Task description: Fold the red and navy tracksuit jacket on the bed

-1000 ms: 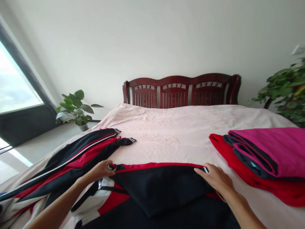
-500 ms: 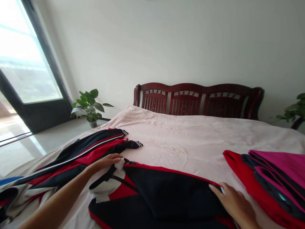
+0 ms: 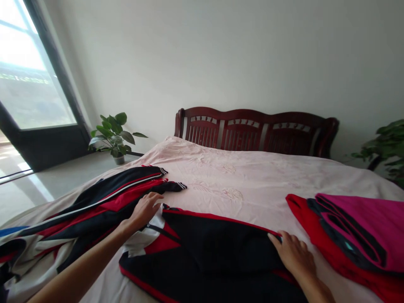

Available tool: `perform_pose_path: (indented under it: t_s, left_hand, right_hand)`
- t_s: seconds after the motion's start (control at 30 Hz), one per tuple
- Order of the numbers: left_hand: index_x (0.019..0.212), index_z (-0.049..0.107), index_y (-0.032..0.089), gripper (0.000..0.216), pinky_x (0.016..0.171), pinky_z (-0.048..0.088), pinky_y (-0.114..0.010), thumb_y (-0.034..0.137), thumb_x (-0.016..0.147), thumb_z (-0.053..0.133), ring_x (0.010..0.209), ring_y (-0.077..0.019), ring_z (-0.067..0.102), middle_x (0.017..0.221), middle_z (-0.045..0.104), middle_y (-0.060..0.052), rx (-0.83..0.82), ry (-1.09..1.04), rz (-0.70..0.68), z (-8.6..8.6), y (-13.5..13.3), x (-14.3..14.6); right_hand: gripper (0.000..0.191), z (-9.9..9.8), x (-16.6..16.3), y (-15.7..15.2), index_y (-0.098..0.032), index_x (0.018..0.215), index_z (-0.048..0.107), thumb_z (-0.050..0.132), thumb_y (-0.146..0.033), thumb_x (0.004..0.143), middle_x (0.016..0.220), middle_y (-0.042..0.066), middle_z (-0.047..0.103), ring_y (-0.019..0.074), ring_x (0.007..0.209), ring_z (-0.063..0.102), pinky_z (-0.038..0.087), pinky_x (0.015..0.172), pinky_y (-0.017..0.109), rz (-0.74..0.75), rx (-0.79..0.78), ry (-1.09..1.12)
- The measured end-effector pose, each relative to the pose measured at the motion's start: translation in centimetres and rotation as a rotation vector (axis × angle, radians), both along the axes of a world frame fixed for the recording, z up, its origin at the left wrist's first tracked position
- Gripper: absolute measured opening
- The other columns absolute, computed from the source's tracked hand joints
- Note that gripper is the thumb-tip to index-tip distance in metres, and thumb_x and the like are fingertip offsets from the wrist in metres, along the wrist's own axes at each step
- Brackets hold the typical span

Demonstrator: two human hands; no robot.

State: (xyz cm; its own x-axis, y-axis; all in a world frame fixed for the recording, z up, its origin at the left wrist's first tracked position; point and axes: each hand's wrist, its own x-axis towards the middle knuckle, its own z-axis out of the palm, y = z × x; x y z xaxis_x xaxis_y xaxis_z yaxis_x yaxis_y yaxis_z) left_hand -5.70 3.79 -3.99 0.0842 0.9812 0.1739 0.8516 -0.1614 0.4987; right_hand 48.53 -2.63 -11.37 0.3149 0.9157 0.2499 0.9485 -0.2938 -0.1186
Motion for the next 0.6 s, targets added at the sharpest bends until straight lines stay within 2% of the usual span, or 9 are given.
perform_pose_path:
  t_s: [0.07, 0.13, 0.17, 0.23, 0.3, 0.37, 0.43, 0.6]
  left_hand:
    - [0.12, 0.067, 0.024, 0.033, 0.106, 0.041, -0.036, 0.026, 0.093, 0.048, 0.119, -0.0251, 0.058, 0.127, 0.064, -0.008, 0.007, -0.007, -0.118, 0.5, -1.6, 2.7]
    - [0.128, 0.064, 0.026, 0.037, 0.107, 0.042, -0.034, 0.035, 0.096, 0.047, 0.122, -0.0237, 0.058, 0.131, 0.064, -0.007, 0.002, -0.012, -0.262, 0.2, -3.6, 5.6]
    - [0.136, 0.059, 0.027, 0.043, 0.11, 0.04, -0.038, 0.041, 0.096, 0.049, 0.129, -0.0256, 0.054, 0.138, 0.06, -0.008, -0.017, 0.003, -0.326, -0.3, -4.6, 7.0]
    - [0.149, 0.044, 0.03, 0.062, 0.116, 0.032, -0.052, 0.052, 0.092, 0.054, 0.144, -0.034, 0.036, 0.154, 0.044, -0.012, -0.104, 0.081, -0.419, -1.7, -6.3, 9.3]
    - [0.154, 0.035, 0.033, 0.076, 0.114, 0.019, -0.069, 0.055, 0.085, 0.061, 0.15, -0.0419, 0.019, 0.163, 0.028, -0.013, -0.189, 0.198, -0.421, -3.3, -7.2, 10.6]
    - [0.154, 0.033, 0.035, 0.079, 0.111, 0.01, -0.076, 0.051, 0.083, 0.063, 0.151, -0.0444, 0.011, 0.165, 0.02, -0.013, -0.186, 0.284, -0.36, -4.7, -7.2, 10.9]
    - [0.155, 0.031, 0.035, 0.078, 0.111, 0.006, -0.075, 0.045, 0.084, 0.062, 0.151, -0.0432, 0.011, 0.166, 0.018, -0.012, -0.139, 0.314, -0.312, -5.7, -6.7, 10.5]
    - [0.153, 0.035, 0.036, 0.068, 0.115, 0.01, -0.069, 0.025, 0.088, 0.051, 0.152, -0.0376, 0.014, 0.165, 0.022, -0.008, -0.113, 0.316, -0.345, -6.9, -5.6, 8.9]
  right_hand:
    - [0.047, 0.4, -0.4, -0.1, -0.028, 0.113, 0.069, 0.042, -0.055, 0.087, 0.113, 0.017, 0.068, 0.0376, 0.111, 0.062, 0.049, 0.089, 0.052, -0.015, -0.051, -0.012]
    - [0.052, 0.9, -0.9, -0.1, -0.024, 0.123, 0.064, 0.041, -0.055, 0.089, 0.12, 0.017, 0.065, 0.0371, 0.115, 0.059, 0.048, 0.091, 0.051, -0.054, -0.109, -0.021]
    - [0.055, 1.1, -1.1, -0.1, -0.021, 0.128, 0.061, 0.04, -0.055, 0.09, 0.124, 0.017, 0.063, 0.0367, 0.117, 0.058, 0.048, 0.093, 0.049, -0.073, -0.136, -0.021]
    - [0.06, 1.6, -1.6, -0.2, -0.017, 0.135, 0.055, 0.039, -0.056, 0.092, 0.129, 0.016, 0.06, 0.0356, 0.121, 0.055, 0.047, 0.095, 0.047, -0.092, -0.178, -0.012]
    - [0.06, 1.8, -1.9, -0.4, -0.018, 0.136, 0.053, 0.037, -0.057, 0.094, 0.131, 0.015, 0.058, 0.0347, 0.123, 0.053, 0.046, 0.096, 0.047, -0.1, -0.191, 0.002]
    - [0.059, 1.9, -2.0, -0.6, -0.02, 0.136, 0.053, 0.035, -0.059, 0.095, 0.132, 0.014, 0.057, 0.0343, 0.122, 0.053, 0.046, 0.096, 0.046, -0.116, -0.188, 0.024]
    - [0.057, 1.7, -1.8, -0.9, -0.021, 0.135, 0.053, 0.033, -0.057, 0.096, 0.132, 0.014, 0.058, 0.0336, 0.122, 0.053, 0.045, 0.096, 0.046, -0.108, -0.172, 0.052]
    - [0.049, 0.9, -0.7, -1.6, -0.02, 0.137, 0.052, 0.031, -0.043, 0.099, 0.135, 0.012, 0.059, 0.026, 0.129, 0.05, 0.037, 0.107, 0.038, -0.011, -0.136, 0.091]
